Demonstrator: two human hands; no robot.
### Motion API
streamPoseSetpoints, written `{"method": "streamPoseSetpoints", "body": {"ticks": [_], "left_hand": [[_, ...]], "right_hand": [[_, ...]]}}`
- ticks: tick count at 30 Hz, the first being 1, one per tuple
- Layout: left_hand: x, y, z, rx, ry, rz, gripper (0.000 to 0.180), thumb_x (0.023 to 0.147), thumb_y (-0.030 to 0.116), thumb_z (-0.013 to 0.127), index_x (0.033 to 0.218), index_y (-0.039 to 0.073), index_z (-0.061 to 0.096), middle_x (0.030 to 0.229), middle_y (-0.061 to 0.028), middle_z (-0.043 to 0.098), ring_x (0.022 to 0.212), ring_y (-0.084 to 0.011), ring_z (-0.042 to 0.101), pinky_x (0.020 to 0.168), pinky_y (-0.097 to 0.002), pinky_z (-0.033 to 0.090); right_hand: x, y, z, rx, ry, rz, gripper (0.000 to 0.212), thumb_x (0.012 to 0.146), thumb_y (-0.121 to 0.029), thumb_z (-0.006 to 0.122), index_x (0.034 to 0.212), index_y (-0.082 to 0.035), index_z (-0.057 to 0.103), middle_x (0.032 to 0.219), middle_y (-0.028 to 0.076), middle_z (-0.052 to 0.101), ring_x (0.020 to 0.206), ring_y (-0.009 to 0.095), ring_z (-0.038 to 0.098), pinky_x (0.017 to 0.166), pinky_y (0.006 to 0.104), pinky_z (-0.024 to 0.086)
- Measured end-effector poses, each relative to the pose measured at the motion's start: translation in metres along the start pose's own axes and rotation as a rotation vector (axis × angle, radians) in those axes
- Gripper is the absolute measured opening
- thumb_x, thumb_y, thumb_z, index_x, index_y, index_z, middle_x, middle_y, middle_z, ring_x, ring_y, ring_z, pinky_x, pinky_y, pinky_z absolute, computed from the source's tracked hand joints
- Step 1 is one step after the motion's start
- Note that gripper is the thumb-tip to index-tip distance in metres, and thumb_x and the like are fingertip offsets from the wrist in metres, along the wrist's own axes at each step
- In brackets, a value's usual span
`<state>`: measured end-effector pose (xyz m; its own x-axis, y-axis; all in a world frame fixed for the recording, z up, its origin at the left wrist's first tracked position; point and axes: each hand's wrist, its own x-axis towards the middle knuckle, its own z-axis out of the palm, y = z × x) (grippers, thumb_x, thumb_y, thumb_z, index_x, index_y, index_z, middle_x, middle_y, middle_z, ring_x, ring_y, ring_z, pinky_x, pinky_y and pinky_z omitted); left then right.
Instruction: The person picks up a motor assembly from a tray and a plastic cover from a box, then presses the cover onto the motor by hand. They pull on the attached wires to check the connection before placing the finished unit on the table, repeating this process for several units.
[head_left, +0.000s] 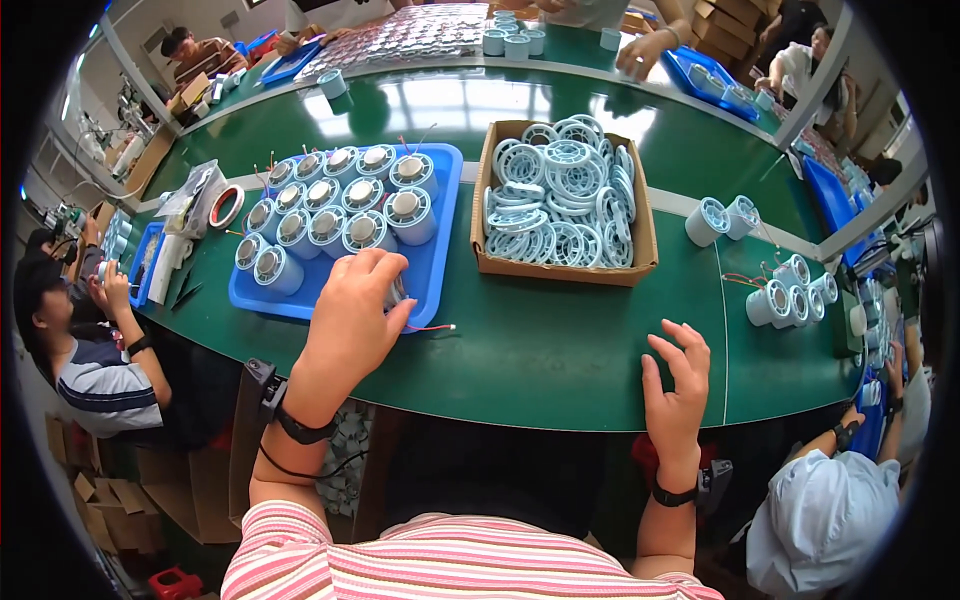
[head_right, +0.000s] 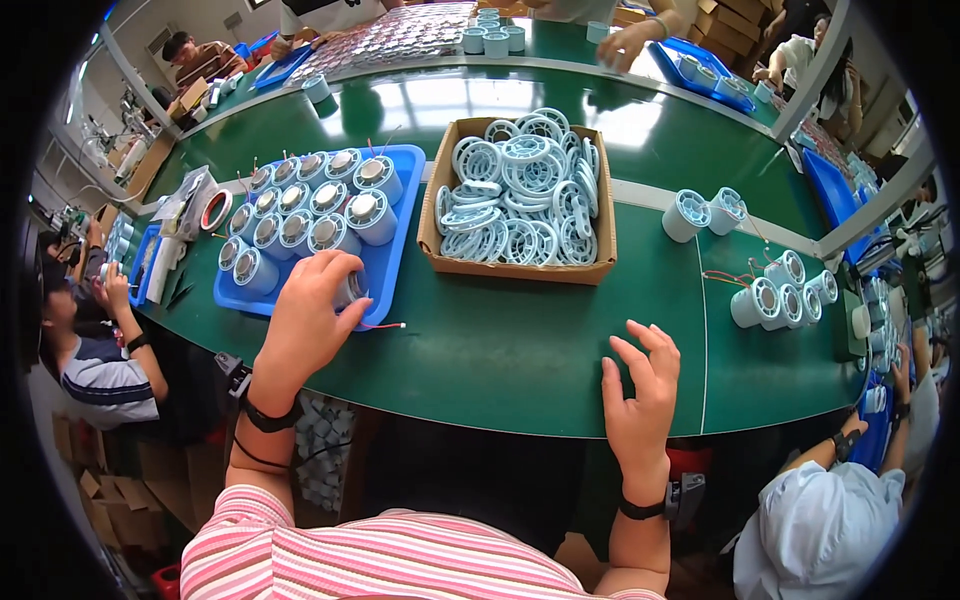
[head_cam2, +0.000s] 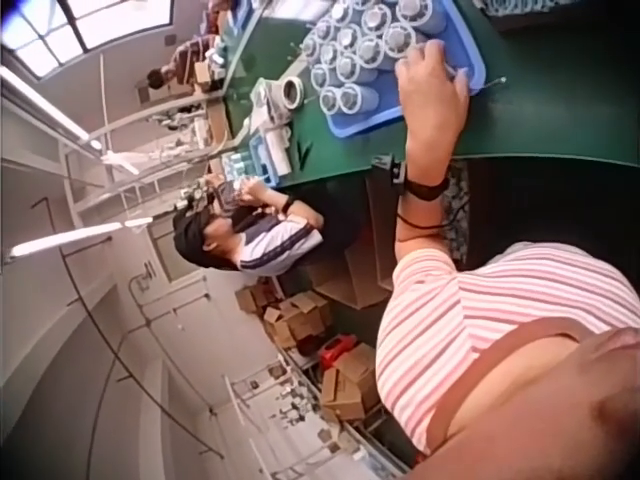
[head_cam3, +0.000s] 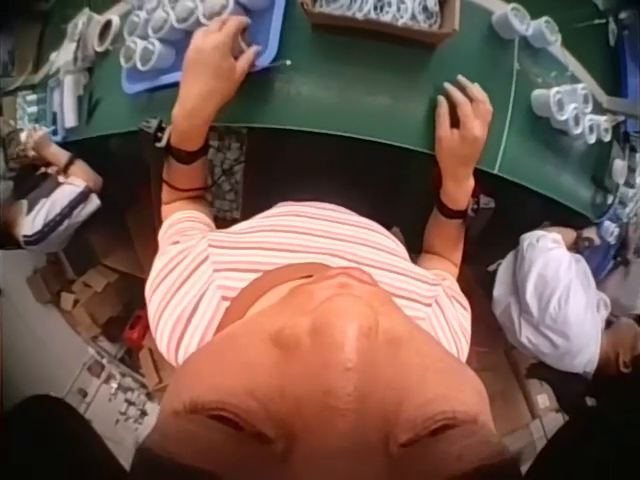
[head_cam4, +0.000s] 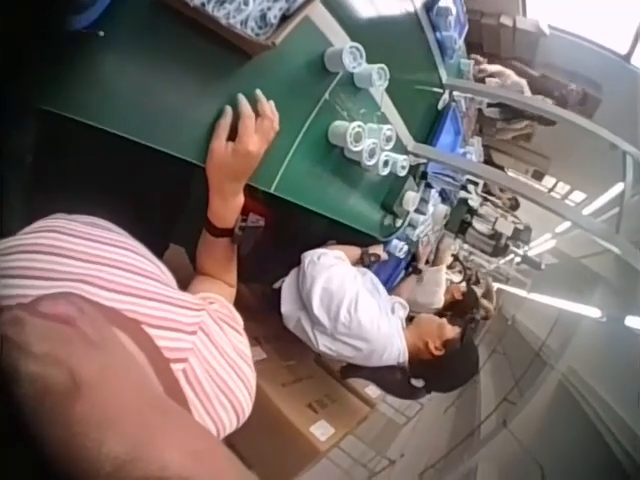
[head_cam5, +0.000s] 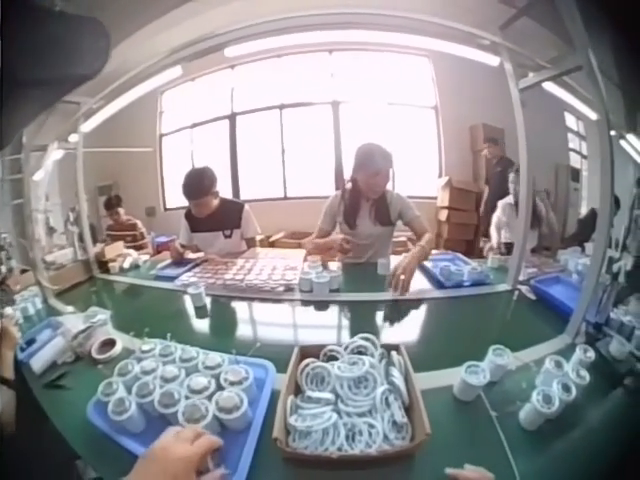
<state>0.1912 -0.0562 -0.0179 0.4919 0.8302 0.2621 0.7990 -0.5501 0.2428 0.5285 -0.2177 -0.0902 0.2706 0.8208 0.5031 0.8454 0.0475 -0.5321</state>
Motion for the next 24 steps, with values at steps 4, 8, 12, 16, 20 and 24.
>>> {"method": "streamPoseSetpoints", "body": {"ticks": [4, 8, 12, 16, 20, 24], "left_hand": [[-0.010, 0.001, -0.003, -0.201, 0.144, -0.026, 0.047, 0.085, 0.010, 0.080, 0.128, 0.005, 0.063, 0.129, -0.0152, 0.062, 0.112, -0.0378, 0.061, 0.099, -0.0443, 0.051], [-0.018, 0.029, -0.019, -0.511, 0.274, -0.162, 0.049, 0.092, 0.010, 0.076, 0.137, 0.005, 0.059, 0.132, -0.0180, 0.060, 0.113, -0.0381, 0.062, 0.102, -0.0433, 0.049], [-0.020, 0.040, -0.003, -1.028, 0.043, 0.051, 0.049, 0.098, 0.008, 0.069, 0.145, 0.006, 0.055, 0.135, -0.0195, 0.057, 0.119, -0.0363, 0.059, 0.105, -0.0430, 0.047], [-0.009, 0.057, 0.031, -0.871, -0.150, 0.376, 0.047, 0.100, 0.008, 0.066, 0.146, 0.007, 0.055, 0.139, -0.0203, 0.054, 0.126, -0.0374, 0.054, 0.108, -0.0427, 0.044], [-0.011, 0.065, 0.062, -0.919, -0.187, 0.339, 0.046, 0.100, 0.008, 0.065, 0.145, 0.008, 0.056, 0.139, -0.0205, 0.053, 0.131, -0.0386, 0.050, 0.109, -0.0430, 0.043], [-0.024, 0.063, 0.073, -0.863, -0.049, 0.297, 0.047, 0.098, 0.011, 0.070, 0.143, 0.011, 0.057, 0.140, -0.0211, 0.052, 0.128, -0.0409, 0.052, 0.107, -0.0444, 0.045]], "right_hand": [[-0.001, 0.000, -0.002, 0.029, -0.012, 0.015, 0.024, 0.089, 0.001, 0.070, 0.112, -0.003, 0.072, 0.129, 0.012, 0.067, 0.128, 0.035, 0.058, 0.108, 0.0449, 0.046], [0.004, -0.004, -0.008, 0.045, -0.004, 0.002, 0.024, 0.089, 0.003, 0.069, 0.112, -0.003, 0.073, 0.122, 0.012, 0.070, 0.124, 0.035, 0.061, 0.105, 0.0435, 0.048], [0.042, -0.033, -0.025, 0.153, -0.026, -0.045, 0.023, 0.089, 0.004, 0.068, 0.111, -0.002, 0.073, 0.114, 0.012, 0.072, 0.119, 0.034, 0.063, 0.104, 0.0424, 0.049], [0.115, -0.035, -0.012, 0.092, -0.053, -0.246, 0.017, 0.092, 0.000, 0.068, 0.108, -0.001, 0.074, 0.107, 0.014, 0.073, 0.105, 0.034, 0.066, 0.094, 0.0456, 0.053], [0.154, -0.015, 0.025, -0.249, 0.001, -0.399, 0.012, 0.093, -0.010, 0.069, 0.102, -0.003, 0.074, 0.101, 0.013, 0.072, 0.102, 0.034, 0.066, 0.090, 0.0468, 0.051], [0.161, -0.024, 0.050, -0.658, -0.095, -0.401, 0.015, 0.091, -0.019, 0.071, 0.095, -0.004, 0.072, 0.093, 0.012, 0.069, 0.098, 0.033, 0.065, 0.091, 0.0458, 0.049]]}}
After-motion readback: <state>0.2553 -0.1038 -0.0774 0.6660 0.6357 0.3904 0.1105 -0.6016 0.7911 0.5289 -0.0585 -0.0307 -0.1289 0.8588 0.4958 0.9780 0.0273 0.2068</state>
